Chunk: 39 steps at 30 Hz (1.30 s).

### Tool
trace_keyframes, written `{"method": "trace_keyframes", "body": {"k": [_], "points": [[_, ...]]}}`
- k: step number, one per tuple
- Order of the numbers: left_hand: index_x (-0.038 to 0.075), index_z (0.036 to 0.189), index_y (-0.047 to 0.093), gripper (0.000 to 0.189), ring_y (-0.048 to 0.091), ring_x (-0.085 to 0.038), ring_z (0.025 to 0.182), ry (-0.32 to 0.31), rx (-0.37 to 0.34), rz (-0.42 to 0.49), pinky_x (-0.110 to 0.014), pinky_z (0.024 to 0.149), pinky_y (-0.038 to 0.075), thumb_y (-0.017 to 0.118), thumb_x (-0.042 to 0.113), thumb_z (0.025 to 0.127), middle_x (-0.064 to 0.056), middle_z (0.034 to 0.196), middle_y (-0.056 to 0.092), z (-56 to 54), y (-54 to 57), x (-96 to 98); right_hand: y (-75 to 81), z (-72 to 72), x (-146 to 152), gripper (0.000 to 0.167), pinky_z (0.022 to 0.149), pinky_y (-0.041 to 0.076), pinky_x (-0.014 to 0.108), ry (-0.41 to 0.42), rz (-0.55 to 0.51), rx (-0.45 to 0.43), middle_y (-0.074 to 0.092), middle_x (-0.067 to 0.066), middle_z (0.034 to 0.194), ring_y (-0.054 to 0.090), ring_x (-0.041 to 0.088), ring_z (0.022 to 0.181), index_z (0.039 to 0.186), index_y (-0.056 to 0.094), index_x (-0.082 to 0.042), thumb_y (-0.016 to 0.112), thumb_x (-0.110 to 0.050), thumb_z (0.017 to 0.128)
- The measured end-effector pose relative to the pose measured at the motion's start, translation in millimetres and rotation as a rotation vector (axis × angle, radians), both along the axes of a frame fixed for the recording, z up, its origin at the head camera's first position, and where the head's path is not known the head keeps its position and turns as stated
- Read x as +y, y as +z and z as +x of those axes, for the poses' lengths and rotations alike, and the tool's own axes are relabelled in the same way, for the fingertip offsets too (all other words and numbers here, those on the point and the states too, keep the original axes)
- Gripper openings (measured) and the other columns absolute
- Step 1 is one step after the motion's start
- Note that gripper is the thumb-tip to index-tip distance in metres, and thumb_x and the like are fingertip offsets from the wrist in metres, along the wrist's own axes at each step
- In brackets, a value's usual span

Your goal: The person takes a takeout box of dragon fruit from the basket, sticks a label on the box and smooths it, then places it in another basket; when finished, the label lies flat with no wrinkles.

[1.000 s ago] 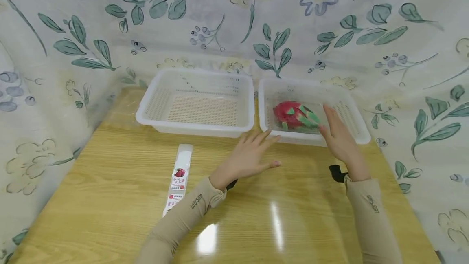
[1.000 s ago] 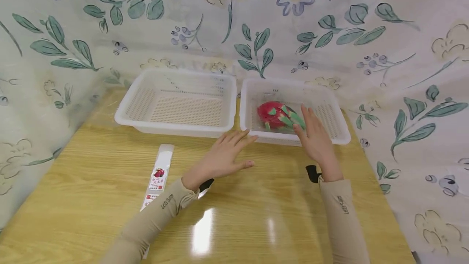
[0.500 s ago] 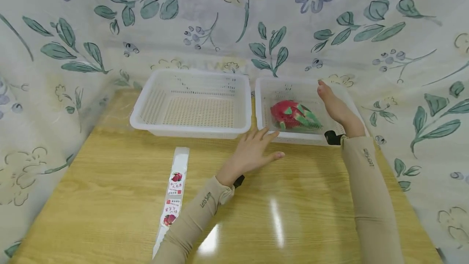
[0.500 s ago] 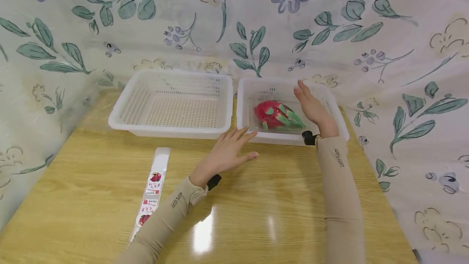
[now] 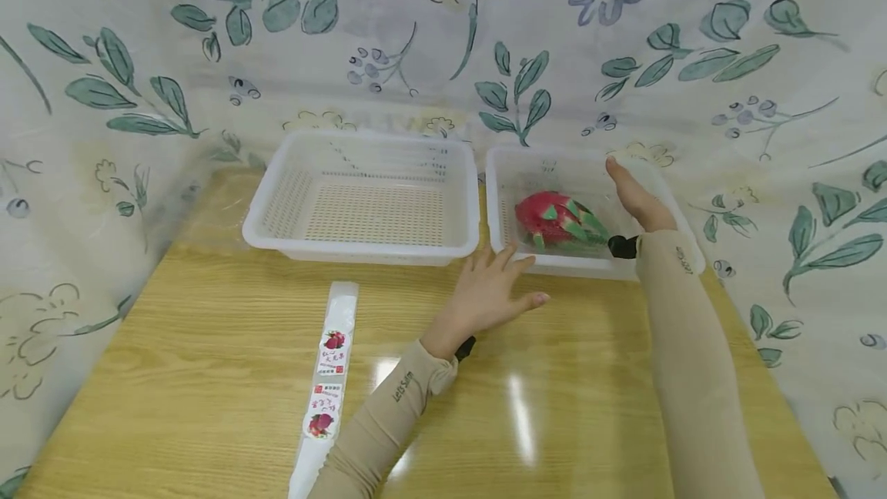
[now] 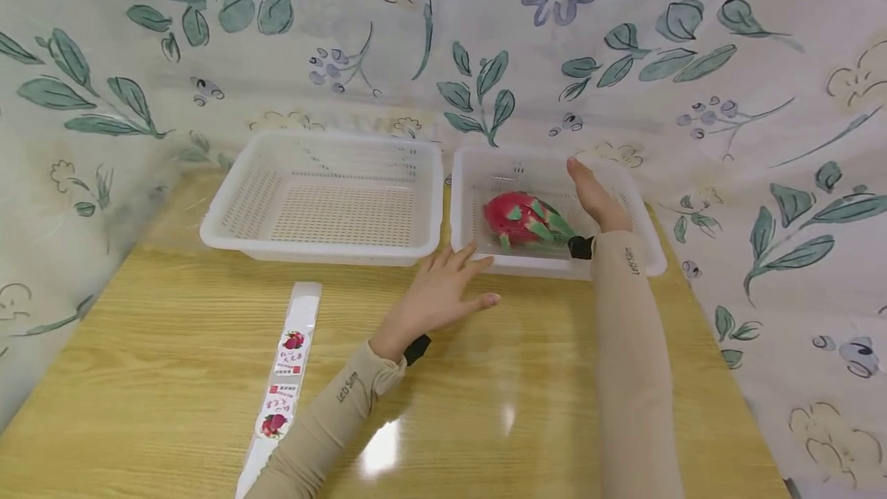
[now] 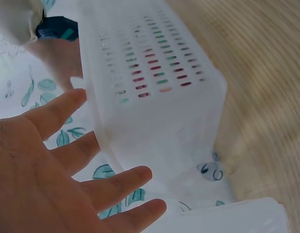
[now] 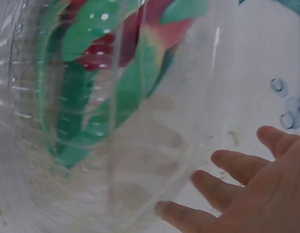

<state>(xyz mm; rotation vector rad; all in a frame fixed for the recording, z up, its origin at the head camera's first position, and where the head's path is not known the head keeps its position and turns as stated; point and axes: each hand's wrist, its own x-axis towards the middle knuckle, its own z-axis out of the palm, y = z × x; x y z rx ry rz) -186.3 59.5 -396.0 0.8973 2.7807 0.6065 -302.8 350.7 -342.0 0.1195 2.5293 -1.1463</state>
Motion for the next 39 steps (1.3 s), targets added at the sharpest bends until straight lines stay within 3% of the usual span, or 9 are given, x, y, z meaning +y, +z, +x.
{"method": "trace_keyframes", "body": {"k": [4, 6, 12, 17, 21, 27, 34, 39], "points": [[0.031, 0.151, 0.032, 0.073, 0.017, -0.047, 0.146, 0.005, -0.003, 0.003, -0.062, 0.118, 0.017, 0.039, 0.071, 0.091, -0.005, 0.163, 0.019, 0.5, -1.5, 0.9, -10.6, -3.2, 7, 0.083, 0.115, -0.009, 0.066, -0.032, -0.006, -0.04, -0.029, 0.012, 0.157, -0.023, 0.041, 0.145, 0.151, -0.022, -0.016, 0.005, -0.069, 0.094], [0.031, 0.151, 0.032, 0.073, 0.018, -0.048, 0.146, 0.008, -0.002, 0.01, -0.062, 0.118, 0.017, 0.039, 0.07, 0.091, -0.006, 0.163, 0.019, 0.6, -2.2, 1.0, -13.6, -4.3, 7, 0.085, 0.115, -0.006, 0.068, -0.036, 0.009, -0.056, -0.029, 0.013, 0.157, -0.021, 0.043, 0.145, 0.152, -0.022, -0.014, 0.014, -0.067, 0.096], [0.029, 0.152, 0.032, 0.073, 0.015, -0.048, 0.146, -0.005, 0.016, 0.009, -0.062, 0.118, 0.016, 0.039, 0.07, 0.091, -0.007, 0.163, 0.019, 0.2, -5.0, -0.7, -18.2, -13.5, 6, 0.092, 0.113, 0.008, 0.071, 0.03, 0.137, -0.138, -0.022, 0.026, 0.157, -0.01, 0.053, 0.144, 0.15, -0.02, -0.002, 0.041, -0.048, 0.1], [0.031, 0.152, 0.031, 0.073, 0.017, -0.046, 0.146, 0.0, 0.06, -0.035, -0.059, 0.118, 0.02, 0.04, 0.07, 0.091, -0.006, 0.163, 0.02, 4.0, -8.8, -2.2, -26.7, -20.3, 14, 0.105, 0.113, 0.017, 0.068, 0.061, 0.202, -0.219, -0.021, 0.031, 0.155, 0.001, 0.057, 0.142, 0.148, -0.026, -0.002, 0.048, -0.053, 0.095], [0.03, 0.152, 0.029, 0.074, 0.019, -0.047, 0.146, -0.021, 0.077, -0.058, -0.059, 0.117, 0.023, 0.039, 0.071, 0.091, -0.007, 0.163, 0.019, 9.5, -13.1, -0.4, -31.7, -20.5, 25, 0.116, 0.114, 0.023, 0.064, 0.069, 0.262, -0.334, -0.02, 0.034, 0.153, 0.008, 0.057, 0.14, 0.146, -0.027, 0.003, 0.047, -0.067, 0.09], [0.029, 0.152, 0.031, 0.074, 0.018, -0.049, 0.145, 0.005, 0.144, -0.027, -0.06, 0.117, 0.023, 0.044, 0.069, 0.09, -0.008, 0.162, 0.021, 5.2, -9.9, 3.9, -21.7, -34.5, 30, 0.12, 0.114, 0.016, 0.068, 0.137, 0.373, -0.353, -0.006, 0.042, 0.151, 0.001, 0.058, 0.14, 0.146, -0.007, 0.016, 0.037, -0.078, 0.086], [0.031, 0.153, 0.027, 0.075, 0.02, -0.047, 0.145, 0.005, 0.074, -0.049, -0.059, 0.119, 0.017, 0.043, 0.07, 0.091, -0.009, 0.163, 0.018, 5.0, -3.8, 7.1, -26.6, -52.4, 42, 0.101, 0.114, 0.003, 0.071, 0.289, 0.237, -0.583, -0.016, 0.039, 0.151, -0.012, 0.055, 0.141, 0.149, -0.018, 0.004, 0.021, -0.071, 0.093], [0.03, 0.153, 0.027, 0.076, 0.024, -0.047, 0.144, 0.001, 0.058, -0.052, -0.059, 0.12, 0.014, 0.043, 0.069, 0.091, -0.009, 0.163, 0.017, 7.1, -5.9, 10.4, -39.4, -54.6, 53, 0.095, 0.111, -0.004, 0.072, 0.346, 0.155, -0.642, -0.021, 0.038, 0.15, -0.018, 0.055, 0.139, 0.148, -0.023, -0.002, 0.012, -0.071, 0.093]]}}
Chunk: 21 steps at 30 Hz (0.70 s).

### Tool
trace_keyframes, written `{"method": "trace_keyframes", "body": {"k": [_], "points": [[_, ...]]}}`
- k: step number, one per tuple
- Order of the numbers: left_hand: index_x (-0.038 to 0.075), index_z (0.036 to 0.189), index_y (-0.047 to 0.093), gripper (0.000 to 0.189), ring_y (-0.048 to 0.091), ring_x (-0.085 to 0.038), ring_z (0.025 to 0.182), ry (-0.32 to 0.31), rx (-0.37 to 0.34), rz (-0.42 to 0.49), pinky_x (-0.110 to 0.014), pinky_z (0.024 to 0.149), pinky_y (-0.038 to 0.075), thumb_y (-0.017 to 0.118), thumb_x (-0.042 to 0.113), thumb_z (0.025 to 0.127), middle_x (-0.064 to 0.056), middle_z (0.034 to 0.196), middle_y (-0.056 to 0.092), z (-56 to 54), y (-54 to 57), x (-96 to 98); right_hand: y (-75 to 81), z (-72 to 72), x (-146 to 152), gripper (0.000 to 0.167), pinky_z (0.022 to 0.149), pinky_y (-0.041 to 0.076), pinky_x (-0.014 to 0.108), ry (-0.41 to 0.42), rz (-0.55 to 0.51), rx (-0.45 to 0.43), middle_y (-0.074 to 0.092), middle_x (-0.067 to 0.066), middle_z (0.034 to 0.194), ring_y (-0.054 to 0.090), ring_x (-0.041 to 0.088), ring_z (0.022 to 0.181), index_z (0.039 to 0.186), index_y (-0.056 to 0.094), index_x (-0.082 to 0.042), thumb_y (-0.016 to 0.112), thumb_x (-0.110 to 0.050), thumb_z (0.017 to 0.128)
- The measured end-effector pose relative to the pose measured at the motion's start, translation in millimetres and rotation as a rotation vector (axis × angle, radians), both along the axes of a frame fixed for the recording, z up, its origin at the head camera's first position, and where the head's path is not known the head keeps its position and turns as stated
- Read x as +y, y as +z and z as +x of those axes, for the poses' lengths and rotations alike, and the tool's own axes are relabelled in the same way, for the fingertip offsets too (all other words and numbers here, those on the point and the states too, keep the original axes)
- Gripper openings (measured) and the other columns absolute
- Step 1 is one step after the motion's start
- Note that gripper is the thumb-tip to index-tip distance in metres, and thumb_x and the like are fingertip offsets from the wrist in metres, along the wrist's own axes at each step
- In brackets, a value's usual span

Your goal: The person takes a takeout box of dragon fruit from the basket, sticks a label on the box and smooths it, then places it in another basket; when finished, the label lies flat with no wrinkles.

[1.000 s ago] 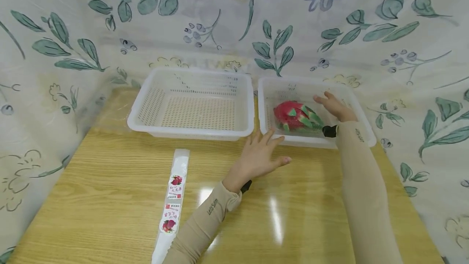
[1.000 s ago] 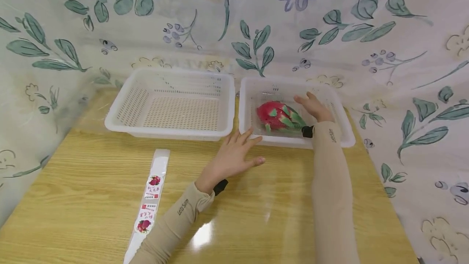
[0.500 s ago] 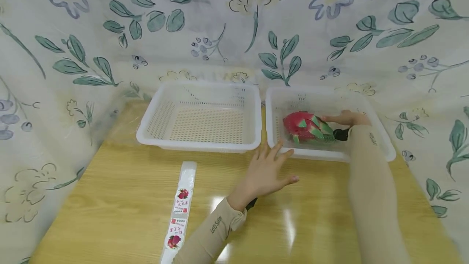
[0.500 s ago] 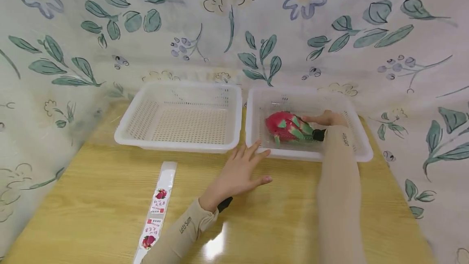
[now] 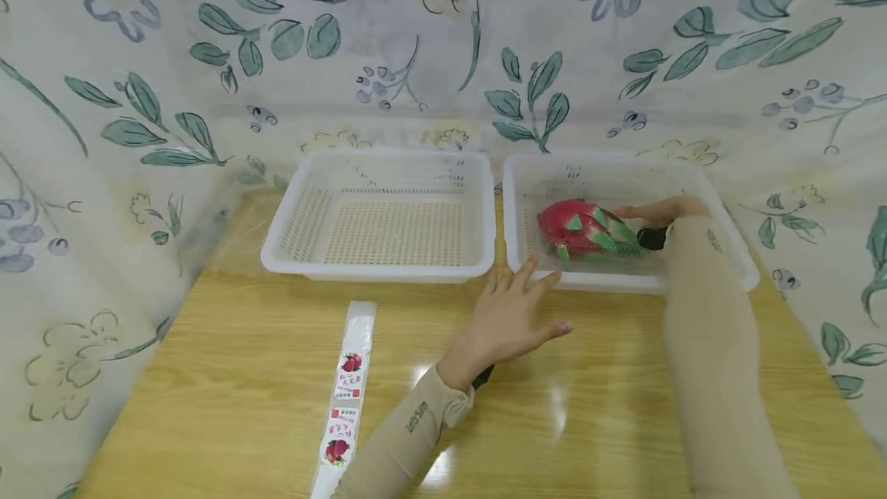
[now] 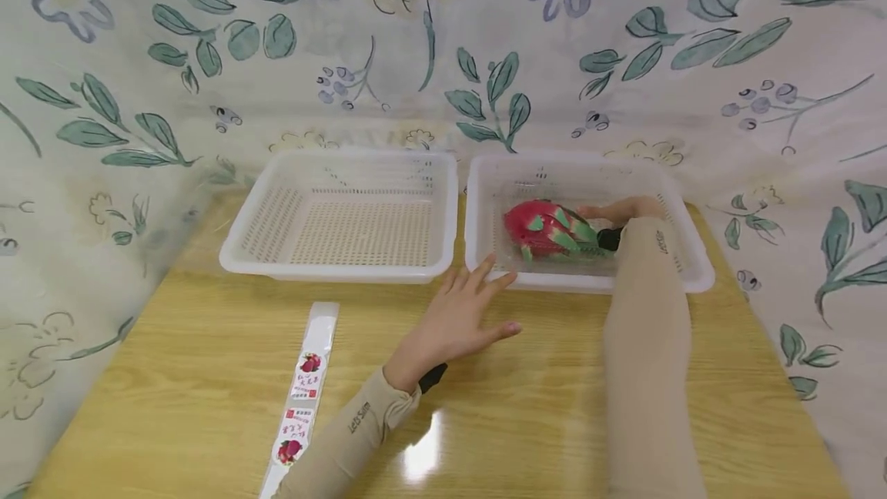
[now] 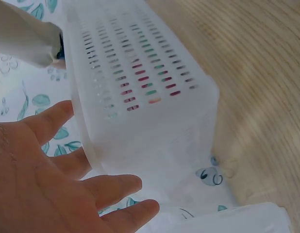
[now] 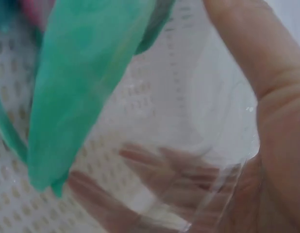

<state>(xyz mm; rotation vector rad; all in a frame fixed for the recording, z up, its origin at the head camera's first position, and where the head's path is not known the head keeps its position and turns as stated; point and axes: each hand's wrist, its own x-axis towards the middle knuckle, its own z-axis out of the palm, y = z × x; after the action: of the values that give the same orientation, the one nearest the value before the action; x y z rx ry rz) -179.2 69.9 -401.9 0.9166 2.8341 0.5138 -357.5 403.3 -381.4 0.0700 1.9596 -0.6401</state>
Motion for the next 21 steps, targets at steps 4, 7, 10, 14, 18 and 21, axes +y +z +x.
{"method": "trace_keyframes", "body": {"k": [4, 7, 10, 14, 18, 21], "points": [[0.031, 0.154, 0.026, 0.076, 0.026, -0.046, 0.144, 0.002, -0.006, -0.004, -0.058, 0.12, 0.016, 0.044, 0.068, 0.091, -0.009, 0.163, 0.015, 5.5, -2.9, -0.6, -4.0, 11.9, 1, 0.102, 0.114, 0.0, 0.07, -0.081, -0.004, -0.003, -0.025, 0.034, 0.15, -0.021, 0.054, 0.139, 0.147, -0.025, -0.005, 0.013, -0.078, 0.088], [0.031, 0.153, 0.026, 0.075, 0.027, -0.045, 0.143, -0.008, -0.009, -0.011, -0.057, 0.12, 0.018, 0.044, 0.068, 0.091, -0.009, 0.163, 0.015, 9.3, -6.3, 1.1, -8.5, 20.9, 2, 0.099, 0.114, 0.001, 0.07, -0.053, -0.004, 0.04, -0.028, 0.033, 0.149, -0.021, 0.056, 0.137, 0.147, -0.024, -0.005, 0.015, -0.076, 0.091], [0.031, 0.153, 0.027, 0.075, 0.03, -0.045, 0.142, -0.019, 0.001, -0.01, -0.057, 0.119, 0.021, 0.042, 0.069, 0.091, -0.01, 0.163, 0.016, 10.5, -10.2, 2.6, -5.2, 28.6, 0, 0.095, 0.114, 0.002, 0.07, -0.035, -0.003, 0.105, -0.027, 0.035, 0.149, -0.017, 0.058, 0.138, 0.148, -0.021, -0.002, 0.017, -0.071, 0.094], [0.028, 0.153, 0.028, 0.074, 0.033, -0.046, 0.141, -0.023, 0.0, 0.015, -0.057, 0.118, 0.022, 0.041, 0.068, 0.092, -0.011, 0.163, 0.014, 9.0, -11.0, 1.6, 7.7, 41.4, -12, 0.113, 0.115, 0.017, 0.065, -0.181, 0.073, 0.241, -0.01, 0.04, 0.152, 0.002, 0.058, 0.14, 0.146, -0.018, 0.009, 0.029, -0.076, 0.089], [0.028, 0.153, 0.029, 0.072, 0.031, -0.048, 0.14, -0.017, -0.021, 0.042, -0.058, 0.119, 0.02, 0.041, 0.067, 0.093, -0.011, 0.164, 0.011, 8.1, -11.4, -0.1, 19.4, 53.2, -24, 0.123, 0.114, 0.027, 0.061, -0.292, 0.082, 0.373, -0.009, 0.04, 0.152, 0.02, 0.056, 0.139, 0.145, -0.016, 0.015, 0.041, -0.077, 0.085], [0.03, 0.152, 0.031, 0.07, 0.023, -0.051, 0.141, -0.01, -0.015, 0.053, -0.059, 0.119, 0.019, 0.042, 0.066, 0.093, -0.01, 0.164, 0.01, 8.0, -13.1, -0.6, 27.6, 59.9, -30, 0.122, 0.113, 0.03, 0.059, -0.319, 0.05, 0.419, -0.002, 0.039, 0.154, 0.025, 0.055, 0.137, 0.146, -0.014, 0.015, 0.044, -0.074, 0.086]]}}
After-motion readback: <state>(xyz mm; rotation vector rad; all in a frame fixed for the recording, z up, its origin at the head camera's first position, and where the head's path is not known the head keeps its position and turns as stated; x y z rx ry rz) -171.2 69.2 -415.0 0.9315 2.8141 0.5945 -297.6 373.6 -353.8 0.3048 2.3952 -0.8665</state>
